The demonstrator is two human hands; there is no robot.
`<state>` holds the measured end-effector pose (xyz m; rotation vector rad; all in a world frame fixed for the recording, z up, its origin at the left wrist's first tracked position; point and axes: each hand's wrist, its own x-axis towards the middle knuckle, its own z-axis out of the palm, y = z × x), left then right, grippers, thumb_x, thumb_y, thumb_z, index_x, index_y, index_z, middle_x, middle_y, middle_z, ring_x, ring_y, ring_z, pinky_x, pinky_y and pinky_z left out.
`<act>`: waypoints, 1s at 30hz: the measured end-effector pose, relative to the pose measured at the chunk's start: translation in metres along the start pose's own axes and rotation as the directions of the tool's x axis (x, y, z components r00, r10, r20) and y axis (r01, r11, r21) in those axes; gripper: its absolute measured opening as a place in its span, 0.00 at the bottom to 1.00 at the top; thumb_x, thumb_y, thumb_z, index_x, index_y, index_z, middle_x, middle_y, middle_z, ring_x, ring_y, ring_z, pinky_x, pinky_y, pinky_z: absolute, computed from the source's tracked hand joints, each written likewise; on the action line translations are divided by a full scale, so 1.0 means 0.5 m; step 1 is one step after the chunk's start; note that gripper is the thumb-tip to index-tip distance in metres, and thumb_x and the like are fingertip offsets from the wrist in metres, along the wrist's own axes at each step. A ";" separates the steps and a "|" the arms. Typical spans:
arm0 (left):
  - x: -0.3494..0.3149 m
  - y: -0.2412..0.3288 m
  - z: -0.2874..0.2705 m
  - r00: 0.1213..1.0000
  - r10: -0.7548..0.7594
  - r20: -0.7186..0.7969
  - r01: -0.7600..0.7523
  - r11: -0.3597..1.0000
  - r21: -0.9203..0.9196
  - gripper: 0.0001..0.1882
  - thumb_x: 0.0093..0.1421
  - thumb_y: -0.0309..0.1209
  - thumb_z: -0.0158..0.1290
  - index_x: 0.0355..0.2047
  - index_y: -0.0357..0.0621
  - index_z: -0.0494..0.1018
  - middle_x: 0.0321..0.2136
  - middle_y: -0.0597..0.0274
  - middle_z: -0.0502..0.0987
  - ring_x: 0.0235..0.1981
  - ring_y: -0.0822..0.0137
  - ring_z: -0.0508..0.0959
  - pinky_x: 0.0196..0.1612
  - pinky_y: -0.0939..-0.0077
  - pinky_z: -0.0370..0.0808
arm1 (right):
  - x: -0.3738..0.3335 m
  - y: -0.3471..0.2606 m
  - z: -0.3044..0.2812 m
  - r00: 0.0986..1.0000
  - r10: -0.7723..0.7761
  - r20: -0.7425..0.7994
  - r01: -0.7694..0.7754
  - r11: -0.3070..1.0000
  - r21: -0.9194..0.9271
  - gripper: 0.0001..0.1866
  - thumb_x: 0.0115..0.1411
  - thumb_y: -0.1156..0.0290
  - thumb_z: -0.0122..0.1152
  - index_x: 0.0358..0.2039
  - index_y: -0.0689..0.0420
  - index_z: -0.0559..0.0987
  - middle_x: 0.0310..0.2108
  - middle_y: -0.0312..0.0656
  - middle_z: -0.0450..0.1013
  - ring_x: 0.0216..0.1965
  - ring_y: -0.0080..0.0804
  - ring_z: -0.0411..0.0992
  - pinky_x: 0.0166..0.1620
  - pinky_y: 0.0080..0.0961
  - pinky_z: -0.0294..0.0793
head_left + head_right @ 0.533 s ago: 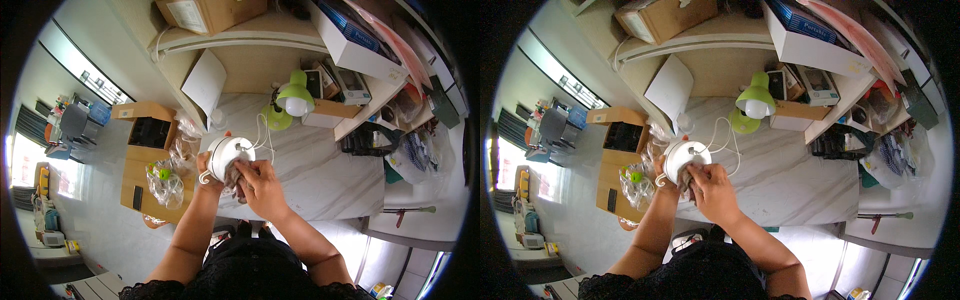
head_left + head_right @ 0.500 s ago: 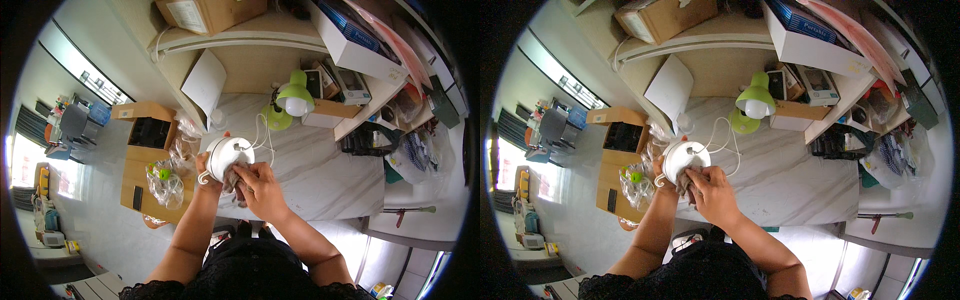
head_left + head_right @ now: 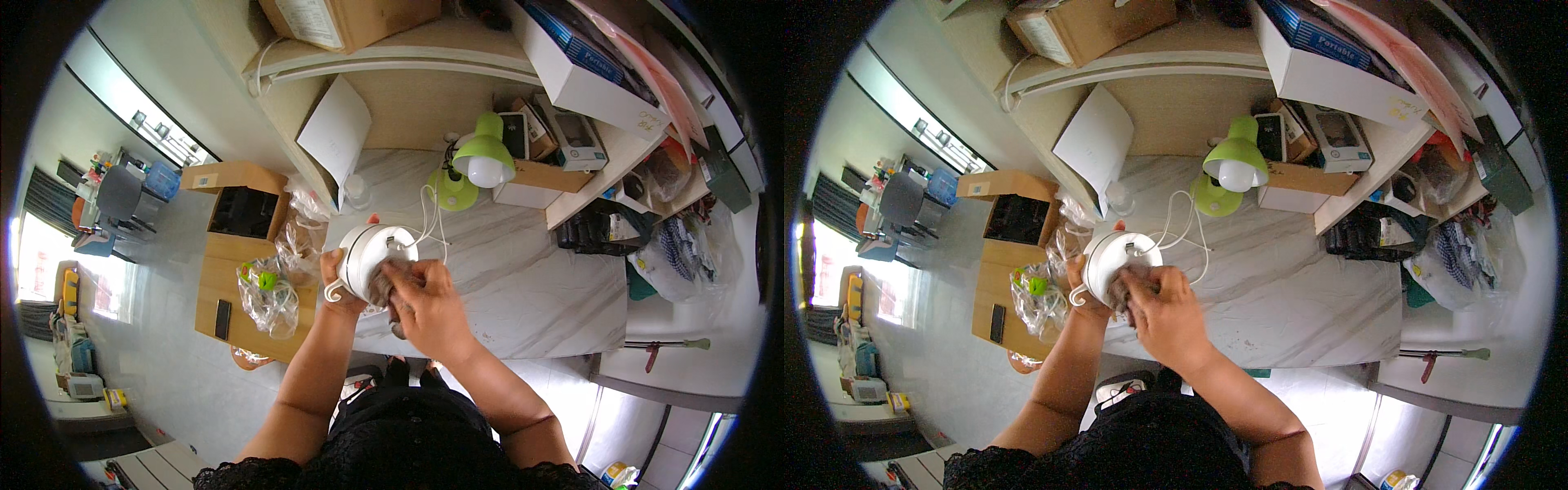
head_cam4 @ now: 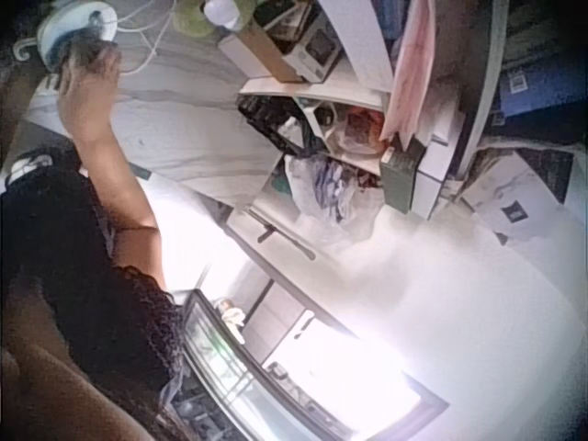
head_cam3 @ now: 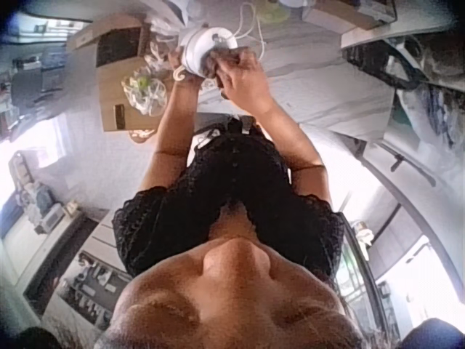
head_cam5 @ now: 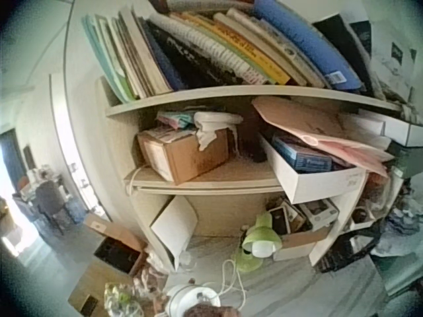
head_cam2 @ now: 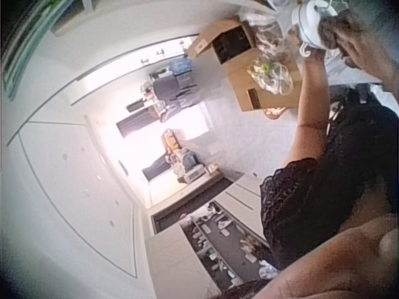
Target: The person wipes a green desk lamp and a white power strip with a cloth. They handle the lamp's cord and base, then wipe the power strip and place it on a shelf.
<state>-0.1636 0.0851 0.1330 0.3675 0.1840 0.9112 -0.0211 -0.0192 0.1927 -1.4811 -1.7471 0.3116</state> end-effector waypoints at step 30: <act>0.003 0.005 0.007 0.974 0.171 -0.149 -0.159 0.983 0.091 0.41 0.51 0.55 0.46 0.58 0.38 0.64 0.51 0.49 0.72 0.50 0.53 0.74 0.53 0.58 0.72 | -0.067 0.008 -0.003 0.981 0.164 0.106 -0.163 0.987 -0.018 0.22 0.54 0.70 0.59 0.51 0.50 0.75 0.38 0.45 0.66 0.42 0.46 0.67 0.43 0.41 0.71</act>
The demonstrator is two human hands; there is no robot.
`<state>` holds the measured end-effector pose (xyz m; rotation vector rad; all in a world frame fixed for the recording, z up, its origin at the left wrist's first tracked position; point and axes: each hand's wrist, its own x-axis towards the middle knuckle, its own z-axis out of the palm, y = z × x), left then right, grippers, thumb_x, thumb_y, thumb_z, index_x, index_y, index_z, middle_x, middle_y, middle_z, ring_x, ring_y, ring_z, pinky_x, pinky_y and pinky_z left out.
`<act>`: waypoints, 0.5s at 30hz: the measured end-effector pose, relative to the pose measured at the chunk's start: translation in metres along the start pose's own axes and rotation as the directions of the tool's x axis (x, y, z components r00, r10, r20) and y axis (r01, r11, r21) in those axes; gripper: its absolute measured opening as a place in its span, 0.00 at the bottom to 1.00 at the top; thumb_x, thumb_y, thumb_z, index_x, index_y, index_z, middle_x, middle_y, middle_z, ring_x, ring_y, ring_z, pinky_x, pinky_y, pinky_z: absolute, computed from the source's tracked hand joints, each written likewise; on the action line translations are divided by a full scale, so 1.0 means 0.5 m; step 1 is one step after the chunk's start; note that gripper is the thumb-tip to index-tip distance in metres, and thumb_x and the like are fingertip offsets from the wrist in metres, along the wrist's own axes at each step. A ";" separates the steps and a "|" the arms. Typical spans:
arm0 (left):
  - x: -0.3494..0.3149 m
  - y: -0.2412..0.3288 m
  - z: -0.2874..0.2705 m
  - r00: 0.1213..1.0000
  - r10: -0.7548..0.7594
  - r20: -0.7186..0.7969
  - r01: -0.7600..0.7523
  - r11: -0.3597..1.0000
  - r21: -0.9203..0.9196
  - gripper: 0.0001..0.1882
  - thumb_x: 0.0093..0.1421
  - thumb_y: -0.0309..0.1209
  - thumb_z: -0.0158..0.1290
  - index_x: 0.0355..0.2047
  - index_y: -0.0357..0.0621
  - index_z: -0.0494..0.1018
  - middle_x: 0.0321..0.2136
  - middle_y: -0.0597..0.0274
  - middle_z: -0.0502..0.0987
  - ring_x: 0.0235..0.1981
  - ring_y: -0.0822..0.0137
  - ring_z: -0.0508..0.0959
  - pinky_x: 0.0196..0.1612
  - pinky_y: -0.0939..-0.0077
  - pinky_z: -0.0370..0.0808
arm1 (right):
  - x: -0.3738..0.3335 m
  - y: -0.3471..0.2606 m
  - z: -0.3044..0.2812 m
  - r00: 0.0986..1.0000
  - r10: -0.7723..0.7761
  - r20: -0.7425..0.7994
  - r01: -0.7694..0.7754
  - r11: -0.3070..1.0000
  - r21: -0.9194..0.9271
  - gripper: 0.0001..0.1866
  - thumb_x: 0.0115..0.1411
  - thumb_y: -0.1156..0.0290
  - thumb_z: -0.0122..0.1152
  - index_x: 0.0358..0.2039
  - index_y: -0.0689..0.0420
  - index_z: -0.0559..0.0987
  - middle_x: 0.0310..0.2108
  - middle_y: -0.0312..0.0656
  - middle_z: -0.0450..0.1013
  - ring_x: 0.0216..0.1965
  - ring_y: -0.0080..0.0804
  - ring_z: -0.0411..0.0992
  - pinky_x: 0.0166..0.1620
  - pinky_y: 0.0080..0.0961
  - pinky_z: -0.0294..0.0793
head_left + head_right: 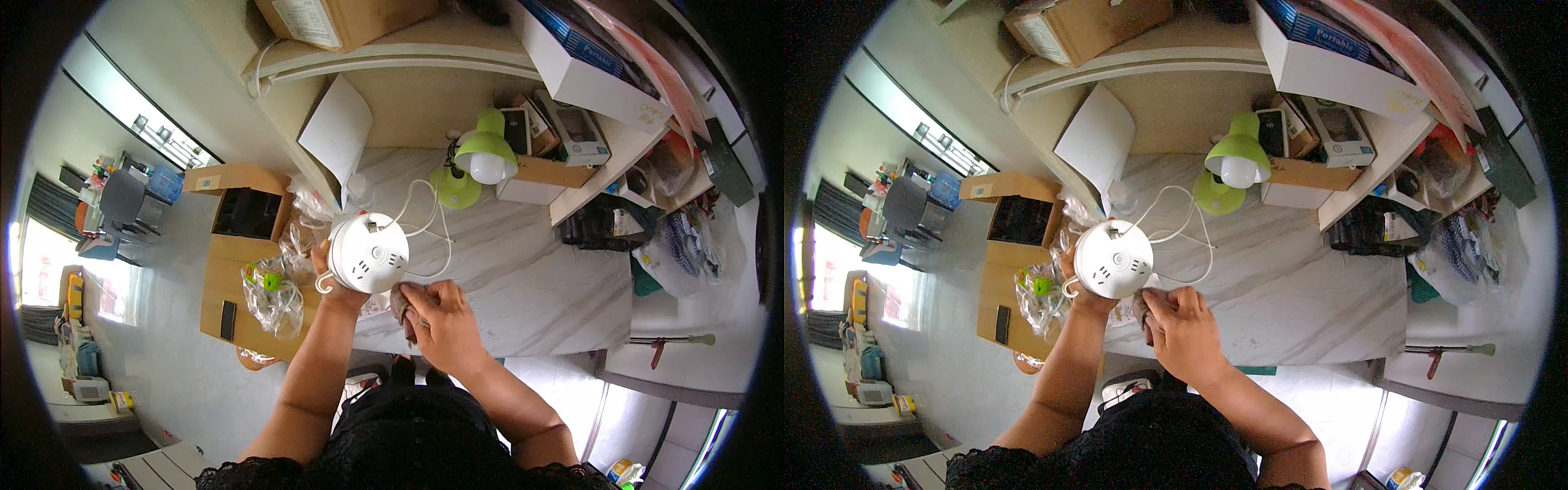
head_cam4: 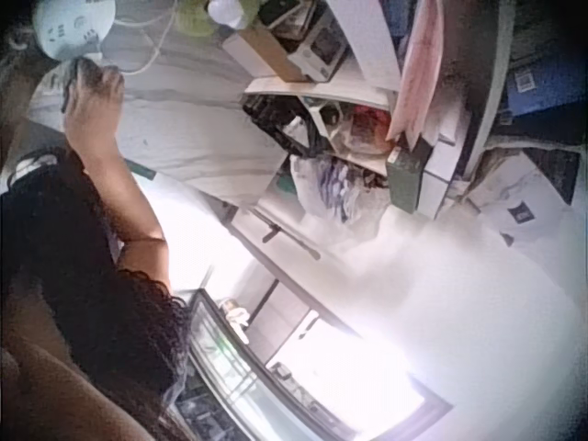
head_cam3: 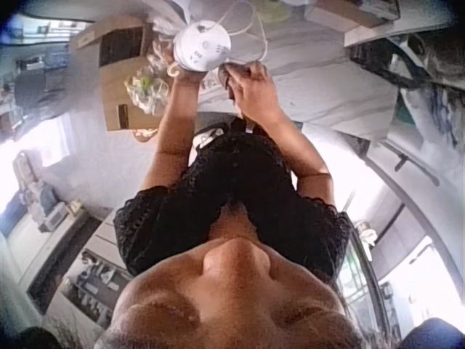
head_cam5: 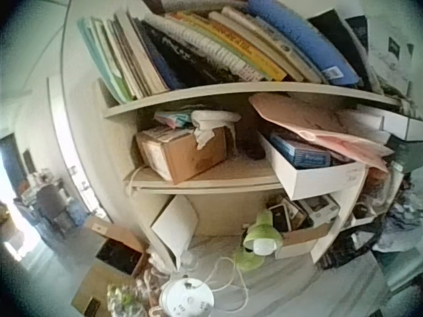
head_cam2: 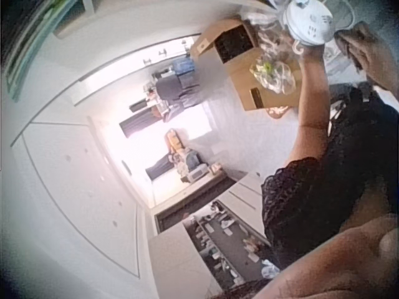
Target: The person wipes a green desk lamp and a white power strip with a cloth. They handle the lamp's cord and base, then wipe the power strip and place it on a shelf.
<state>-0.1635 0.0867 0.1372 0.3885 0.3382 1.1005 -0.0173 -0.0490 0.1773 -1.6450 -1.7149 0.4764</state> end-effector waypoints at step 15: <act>0.018 -0.006 -0.001 0.991 -0.131 -0.005 0.131 0.989 -0.071 0.36 0.50 0.58 0.45 0.53 0.48 0.71 0.49 0.54 0.75 0.50 0.50 0.74 0.53 0.50 0.70 | 0.155 0.077 -0.011 0.965 -0.124 -0.232 0.150 0.983 0.101 0.19 0.53 0.76 0.58 0.46 0.49 0.80 0.39 0.47 0.68 0.42 0.49 0.67 0.46 0.39 0.70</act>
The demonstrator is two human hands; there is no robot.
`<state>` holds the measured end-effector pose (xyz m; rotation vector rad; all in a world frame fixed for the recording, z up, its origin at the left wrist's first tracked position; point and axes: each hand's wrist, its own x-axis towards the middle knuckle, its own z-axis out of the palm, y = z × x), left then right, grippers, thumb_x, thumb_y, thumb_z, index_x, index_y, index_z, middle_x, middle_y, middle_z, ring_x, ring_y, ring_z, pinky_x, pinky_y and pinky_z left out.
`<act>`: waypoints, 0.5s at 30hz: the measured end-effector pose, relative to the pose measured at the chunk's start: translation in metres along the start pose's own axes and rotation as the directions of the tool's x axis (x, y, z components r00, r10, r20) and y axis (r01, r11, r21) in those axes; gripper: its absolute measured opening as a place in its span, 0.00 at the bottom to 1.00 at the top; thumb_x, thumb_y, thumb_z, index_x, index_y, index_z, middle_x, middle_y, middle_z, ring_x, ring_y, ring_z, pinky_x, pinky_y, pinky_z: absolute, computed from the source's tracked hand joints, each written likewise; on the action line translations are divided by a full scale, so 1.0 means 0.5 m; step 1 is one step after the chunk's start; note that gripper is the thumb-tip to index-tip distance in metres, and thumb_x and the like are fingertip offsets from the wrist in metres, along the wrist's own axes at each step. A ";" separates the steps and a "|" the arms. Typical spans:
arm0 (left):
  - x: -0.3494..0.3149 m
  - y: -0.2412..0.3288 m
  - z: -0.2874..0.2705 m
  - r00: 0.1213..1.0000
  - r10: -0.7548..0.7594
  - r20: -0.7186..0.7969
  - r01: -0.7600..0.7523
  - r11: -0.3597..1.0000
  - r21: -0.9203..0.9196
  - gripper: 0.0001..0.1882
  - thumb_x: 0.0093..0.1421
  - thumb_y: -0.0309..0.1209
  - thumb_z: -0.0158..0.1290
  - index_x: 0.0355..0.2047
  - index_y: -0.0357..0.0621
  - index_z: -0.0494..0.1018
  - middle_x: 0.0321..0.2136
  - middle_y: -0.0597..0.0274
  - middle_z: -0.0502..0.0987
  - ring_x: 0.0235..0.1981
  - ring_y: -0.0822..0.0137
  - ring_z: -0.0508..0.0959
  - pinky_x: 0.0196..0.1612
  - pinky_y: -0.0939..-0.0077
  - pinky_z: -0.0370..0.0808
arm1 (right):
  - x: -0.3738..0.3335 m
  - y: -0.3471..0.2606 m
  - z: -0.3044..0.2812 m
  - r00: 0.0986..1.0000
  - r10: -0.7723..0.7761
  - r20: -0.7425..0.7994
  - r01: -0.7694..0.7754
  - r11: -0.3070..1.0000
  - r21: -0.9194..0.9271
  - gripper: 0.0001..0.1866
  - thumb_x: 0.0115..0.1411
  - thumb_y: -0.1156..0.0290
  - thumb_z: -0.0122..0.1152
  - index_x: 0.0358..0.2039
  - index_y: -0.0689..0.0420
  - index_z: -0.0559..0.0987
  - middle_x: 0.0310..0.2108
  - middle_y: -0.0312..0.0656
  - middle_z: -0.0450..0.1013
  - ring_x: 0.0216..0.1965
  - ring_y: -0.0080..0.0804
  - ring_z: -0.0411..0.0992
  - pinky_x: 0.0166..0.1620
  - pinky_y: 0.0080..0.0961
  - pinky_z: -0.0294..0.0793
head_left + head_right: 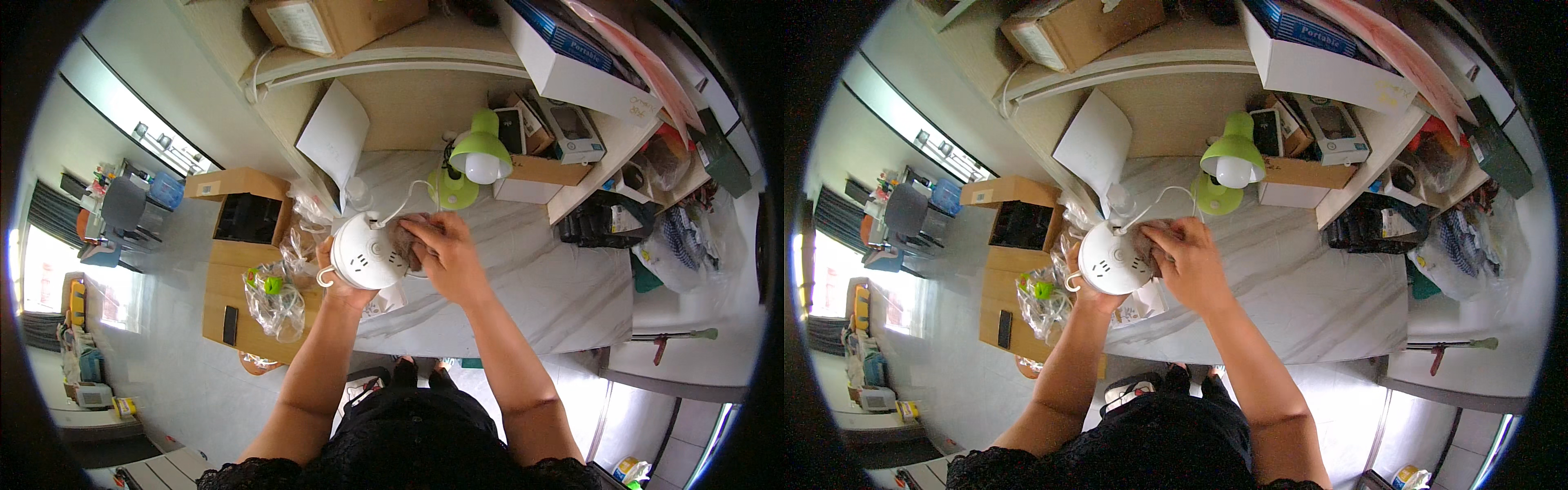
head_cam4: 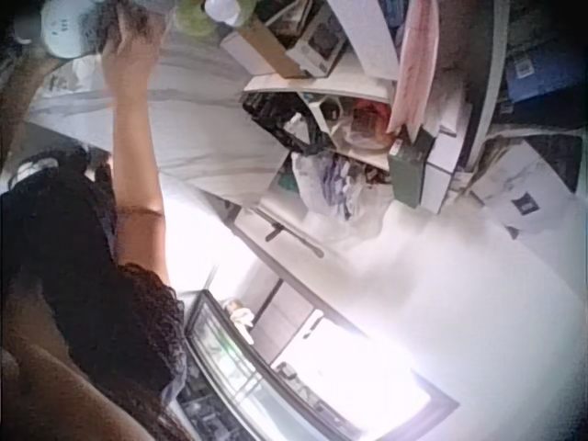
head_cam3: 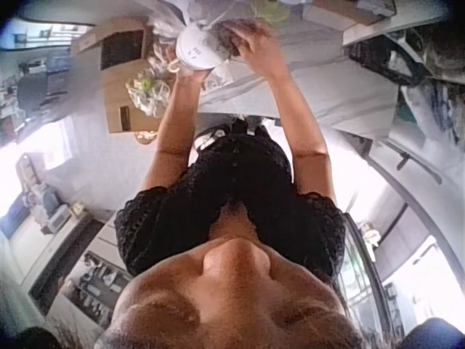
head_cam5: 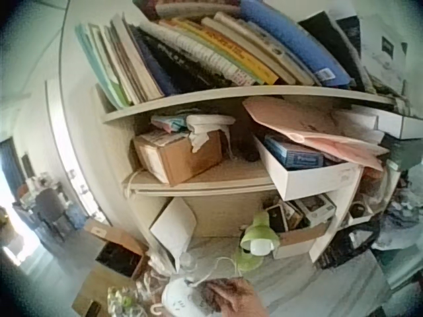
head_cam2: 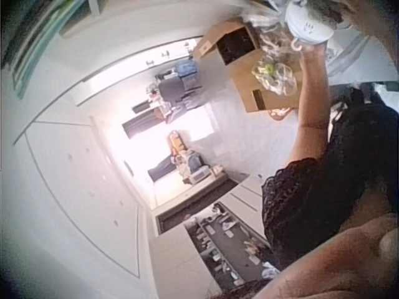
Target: The person wipes a green desk lamp and a white power strip with a cloth. They handle the lamp's cord and base, then wipe the power strip and place it on a shelf.
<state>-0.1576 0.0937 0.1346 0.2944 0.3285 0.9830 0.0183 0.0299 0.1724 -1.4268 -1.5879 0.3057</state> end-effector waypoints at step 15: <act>0.026 0.033 -0.013 0.961 0.085 -0.262 -0.088 0.996 0.002 0.30 0.63 0.52 0.32 0.50 0.42 0.69 0.47 0.50 0.74 0.46 0.47 0.74 0.51 0.45 0.72 | -0.028 -0.066 0.083 0.967 -0.256 -0.018 0.252 0.960 -0.121 0.24 0.51 0.79 0.61 0.49 0.44 0.79 0.44 0.45 0.63 0.39 0.44 0.68 0.42 0.31 0.71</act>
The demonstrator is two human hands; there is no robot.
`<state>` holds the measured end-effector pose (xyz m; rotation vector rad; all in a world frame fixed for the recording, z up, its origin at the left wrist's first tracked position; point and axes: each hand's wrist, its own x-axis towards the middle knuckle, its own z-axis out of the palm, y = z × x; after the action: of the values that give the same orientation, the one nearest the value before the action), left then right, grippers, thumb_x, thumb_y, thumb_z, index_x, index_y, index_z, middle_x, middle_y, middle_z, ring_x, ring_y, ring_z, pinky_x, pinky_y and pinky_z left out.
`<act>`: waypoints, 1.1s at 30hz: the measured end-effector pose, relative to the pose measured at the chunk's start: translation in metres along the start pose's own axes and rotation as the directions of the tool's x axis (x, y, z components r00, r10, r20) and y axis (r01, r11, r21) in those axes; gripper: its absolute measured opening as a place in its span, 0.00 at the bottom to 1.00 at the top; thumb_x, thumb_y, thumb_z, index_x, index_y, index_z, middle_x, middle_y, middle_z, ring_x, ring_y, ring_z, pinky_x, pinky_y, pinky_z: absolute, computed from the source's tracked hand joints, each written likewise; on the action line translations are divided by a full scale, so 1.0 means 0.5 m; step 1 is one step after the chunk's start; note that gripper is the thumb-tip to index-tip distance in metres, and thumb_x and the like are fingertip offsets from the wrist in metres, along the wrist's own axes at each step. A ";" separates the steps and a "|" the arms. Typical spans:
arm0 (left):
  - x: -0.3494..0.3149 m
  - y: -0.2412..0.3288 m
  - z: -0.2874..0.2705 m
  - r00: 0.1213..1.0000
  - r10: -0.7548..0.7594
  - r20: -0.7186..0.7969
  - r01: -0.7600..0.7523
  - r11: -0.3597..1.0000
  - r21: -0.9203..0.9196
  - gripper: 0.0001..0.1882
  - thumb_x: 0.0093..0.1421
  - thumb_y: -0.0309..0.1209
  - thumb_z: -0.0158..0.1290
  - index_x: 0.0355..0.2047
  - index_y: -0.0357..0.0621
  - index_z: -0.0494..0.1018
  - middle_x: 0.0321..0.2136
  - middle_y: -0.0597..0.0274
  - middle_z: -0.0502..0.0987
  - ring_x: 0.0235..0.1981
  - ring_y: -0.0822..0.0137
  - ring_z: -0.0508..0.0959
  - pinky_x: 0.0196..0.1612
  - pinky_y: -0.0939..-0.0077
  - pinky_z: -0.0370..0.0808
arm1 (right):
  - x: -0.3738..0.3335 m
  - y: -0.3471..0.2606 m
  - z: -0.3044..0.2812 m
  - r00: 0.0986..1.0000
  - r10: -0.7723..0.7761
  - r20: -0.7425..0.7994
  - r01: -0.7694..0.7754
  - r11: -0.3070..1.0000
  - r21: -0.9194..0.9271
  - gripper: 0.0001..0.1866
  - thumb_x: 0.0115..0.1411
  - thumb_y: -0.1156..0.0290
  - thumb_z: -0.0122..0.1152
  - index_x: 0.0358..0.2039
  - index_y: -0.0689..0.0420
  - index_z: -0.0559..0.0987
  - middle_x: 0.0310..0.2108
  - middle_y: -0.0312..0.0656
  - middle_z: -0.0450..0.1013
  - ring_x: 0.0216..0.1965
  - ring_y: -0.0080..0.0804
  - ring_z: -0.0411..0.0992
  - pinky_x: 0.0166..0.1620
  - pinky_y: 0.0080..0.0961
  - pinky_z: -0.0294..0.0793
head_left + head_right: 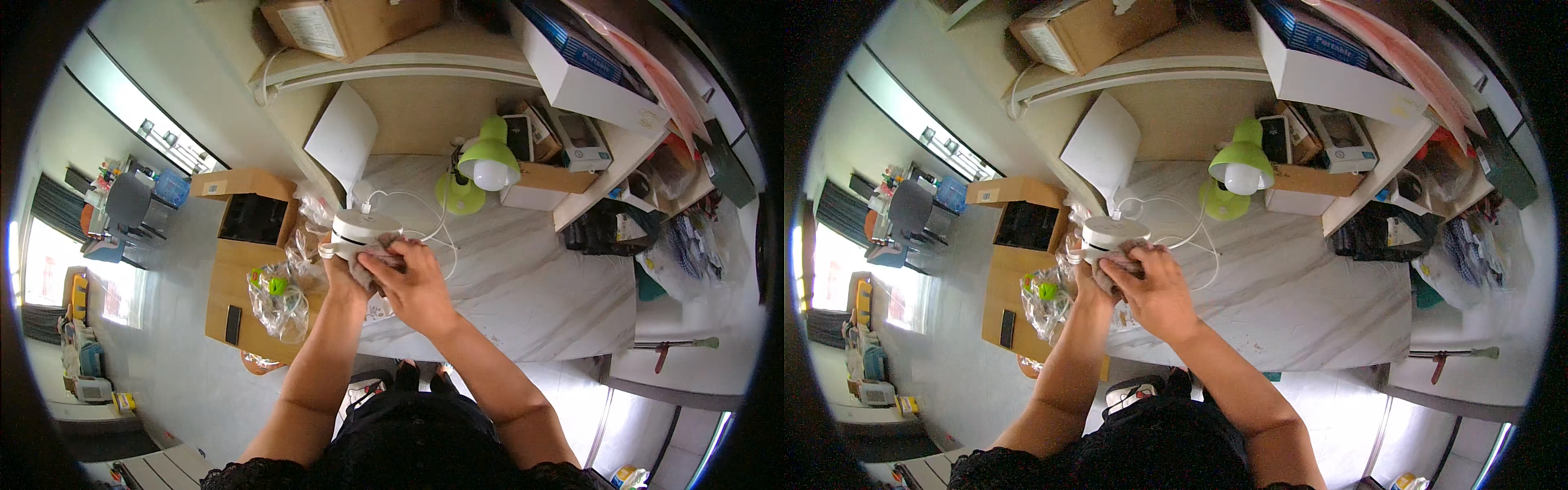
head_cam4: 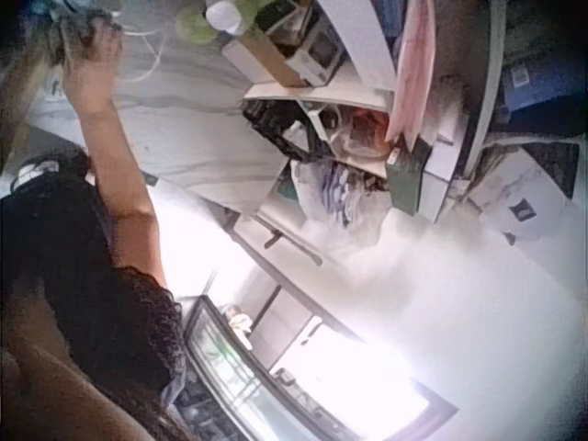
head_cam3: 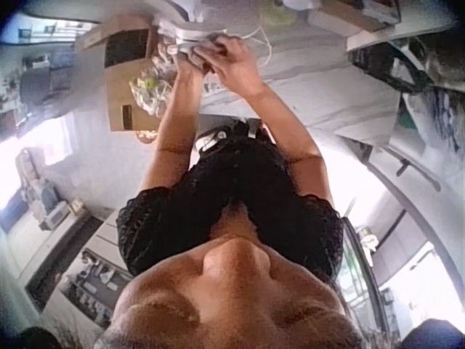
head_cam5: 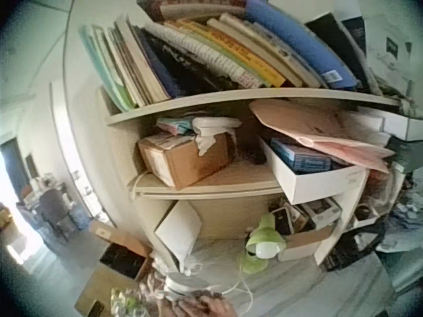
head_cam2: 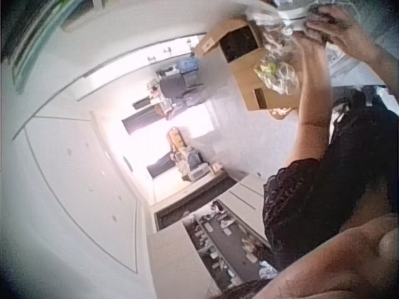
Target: The person wipes a green desk lamp and a white power strip with a cloth. They handle the lamp's cord and base, then wipe the power strip and place it on a shelf.
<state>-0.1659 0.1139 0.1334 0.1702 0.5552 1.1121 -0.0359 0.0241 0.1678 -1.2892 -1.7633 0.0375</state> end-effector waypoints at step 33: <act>0.053 0.046 -0.059 0.986 -0.165 0.003 0.149 0.899 0.412 0.33 0.58 0.55 0.47 0.56 0.45 0.67 0.49 0.55 0.75 0.50 0.59 0.75 0.52 0.56 0.72 | -0.207 0.212 0.062 0.770 0.625 0.133 -0.545 0.750 -0.375 0.11 0.51 0.60 0.60 0.28 0.52 0.82 0.30 0.44 0.75 0.39 0.44 0.71 0.43 0.37 0.73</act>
<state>-0.1909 0.1433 0.1084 0.5042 0.7524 0.8211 0.0238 0.0069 0.0298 -2.1337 -1.5241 0.3023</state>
